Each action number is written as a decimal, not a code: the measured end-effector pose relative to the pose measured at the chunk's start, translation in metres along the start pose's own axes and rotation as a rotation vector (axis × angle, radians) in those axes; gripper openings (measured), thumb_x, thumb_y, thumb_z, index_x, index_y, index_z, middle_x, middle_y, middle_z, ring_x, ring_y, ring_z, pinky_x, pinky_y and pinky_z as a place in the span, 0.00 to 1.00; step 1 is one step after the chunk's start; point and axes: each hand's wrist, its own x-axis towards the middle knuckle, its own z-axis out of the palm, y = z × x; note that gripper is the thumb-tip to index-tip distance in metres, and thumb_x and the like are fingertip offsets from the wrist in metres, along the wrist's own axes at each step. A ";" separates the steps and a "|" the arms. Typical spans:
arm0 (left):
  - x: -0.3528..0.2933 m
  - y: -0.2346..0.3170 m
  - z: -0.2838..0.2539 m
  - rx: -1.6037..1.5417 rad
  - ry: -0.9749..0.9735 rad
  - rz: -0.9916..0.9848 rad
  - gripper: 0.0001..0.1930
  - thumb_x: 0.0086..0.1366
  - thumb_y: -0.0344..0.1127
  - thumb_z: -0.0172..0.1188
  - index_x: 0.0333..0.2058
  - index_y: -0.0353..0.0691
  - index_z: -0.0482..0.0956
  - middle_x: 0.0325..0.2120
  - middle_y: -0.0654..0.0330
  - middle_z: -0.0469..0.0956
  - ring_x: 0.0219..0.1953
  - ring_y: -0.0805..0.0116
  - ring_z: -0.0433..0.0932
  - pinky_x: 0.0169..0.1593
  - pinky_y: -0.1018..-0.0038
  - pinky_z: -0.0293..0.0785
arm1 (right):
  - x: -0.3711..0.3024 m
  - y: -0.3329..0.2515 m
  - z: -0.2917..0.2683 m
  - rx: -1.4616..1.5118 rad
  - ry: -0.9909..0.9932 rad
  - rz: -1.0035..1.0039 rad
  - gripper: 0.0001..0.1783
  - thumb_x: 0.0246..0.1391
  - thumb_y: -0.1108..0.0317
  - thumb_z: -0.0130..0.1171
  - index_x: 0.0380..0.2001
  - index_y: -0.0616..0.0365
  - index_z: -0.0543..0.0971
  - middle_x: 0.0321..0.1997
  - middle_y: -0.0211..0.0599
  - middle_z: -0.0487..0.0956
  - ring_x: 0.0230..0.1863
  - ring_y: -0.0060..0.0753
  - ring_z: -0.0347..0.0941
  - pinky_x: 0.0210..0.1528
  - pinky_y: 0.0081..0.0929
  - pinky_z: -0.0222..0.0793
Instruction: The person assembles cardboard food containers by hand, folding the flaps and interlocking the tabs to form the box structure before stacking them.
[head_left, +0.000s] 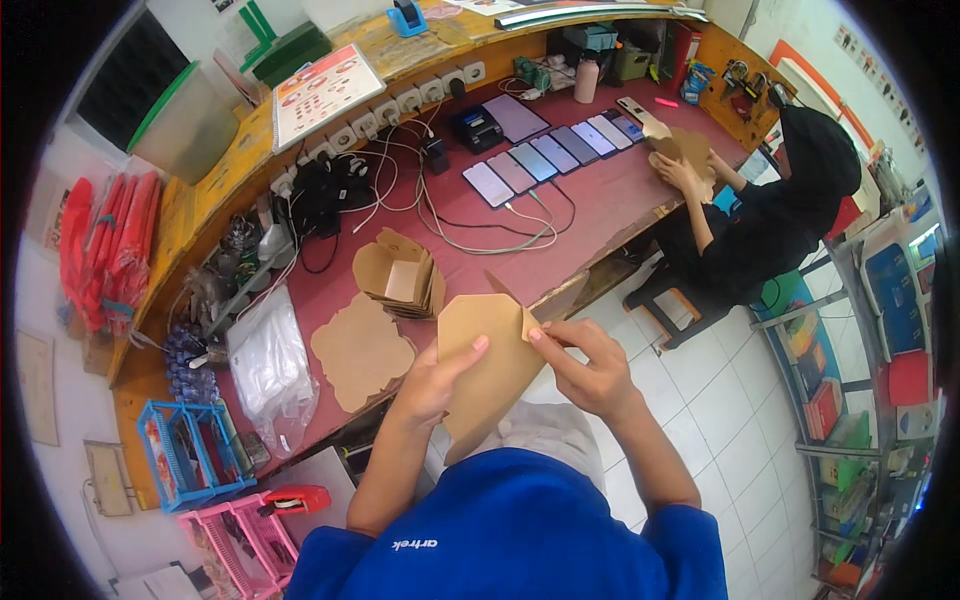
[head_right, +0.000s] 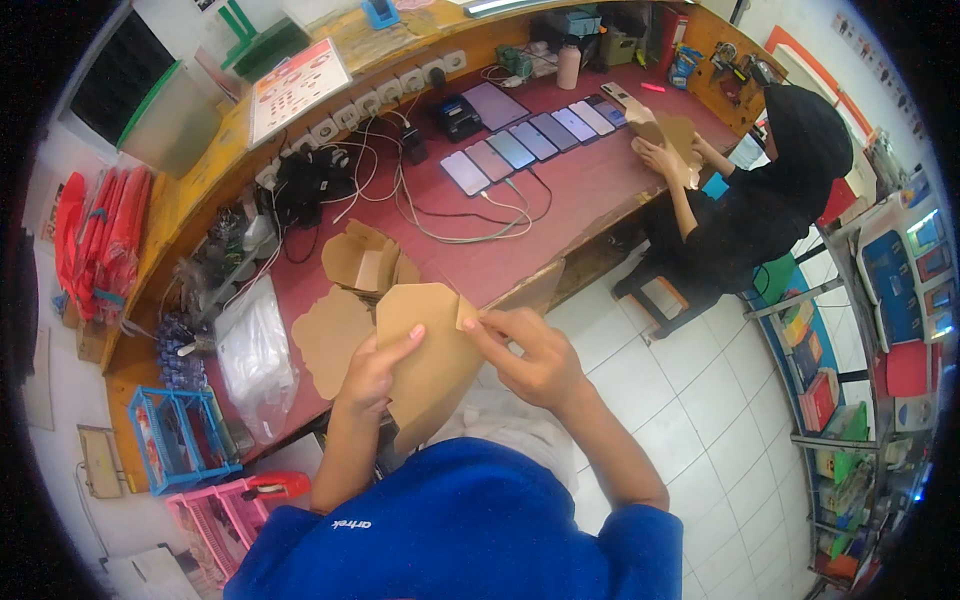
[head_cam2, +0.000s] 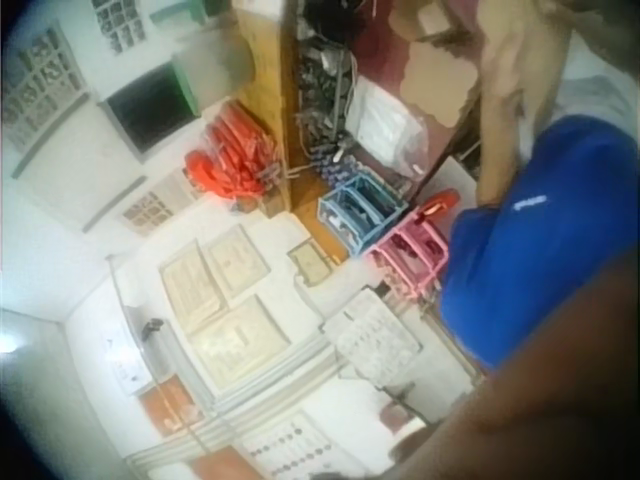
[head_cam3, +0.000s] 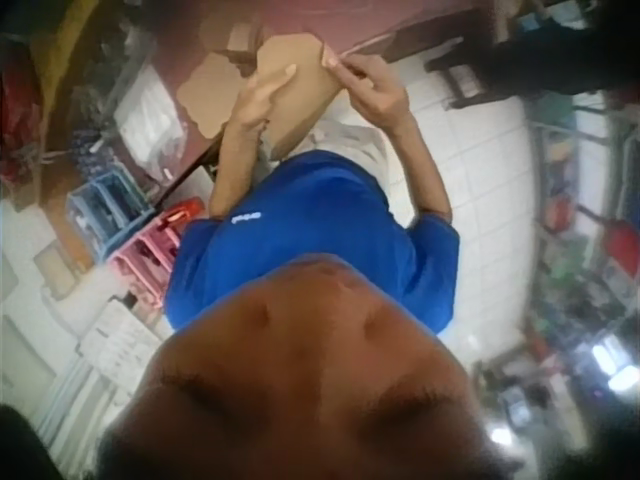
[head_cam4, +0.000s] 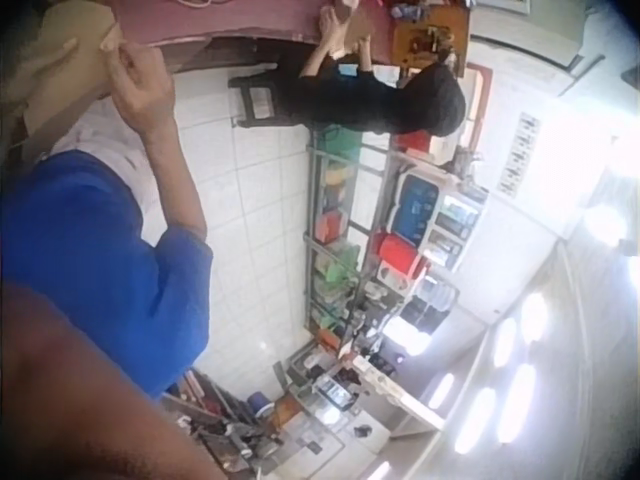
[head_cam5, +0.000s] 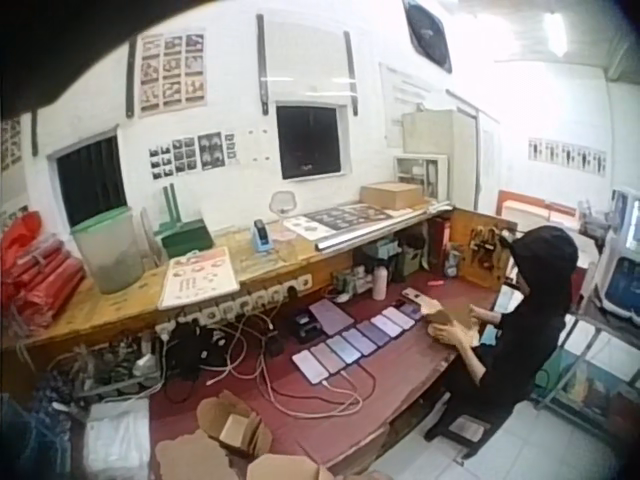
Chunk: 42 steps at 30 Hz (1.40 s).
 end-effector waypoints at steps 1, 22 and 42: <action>0.000 0.001 -0.001 -0.009 -0.007 0.009 0.21 0.75 0.37 0.59 0.62 0.35 0.73 0.52 0.58 0.80 0.52 0.71 0.80 0.54 0.73 0.77 | 0.002 -0.001 -0.001 0.000 0.001 0.002 0.31 0.37 0.82 0.64 0.52 0.61 0.84 0.44 0.40 0.82 0.35 0.34 0.79 0.32 0.26 0.76; -0.008 0.001 0.003 -0.058 -0.015 0.065 0.23 0.76 0.37 0.57 0.65 0.34 0.67 0.55 0.56 0.77 0.54 0.68 0.79 0.55 0.71 0.77 | 0.012 -0.026 0.020 0.306 0.119 0.402 0.12 0.53 0.80 0.69 0.42 0.63 0.84 0.51 0.49 0.81 0.44 0.36 0.83 0.44 0.26 0.81; -0.017 0.009 0.006 0.219 -0.056 0.377 0.20 0.80 0.39 0.51 0.62 0.33 0.70 0.53 0.60 0.78 0.54 0.74 0.75 0.56 0.74 0.72 | 0.026 -0.050 0.036 0.482 0.228 0.574 0.09 0.59 0.83 0.64 0.42 0.65 0.85 0.52 0.42 0.79 0.51 0.28 0.77 0.51 0.24 0.74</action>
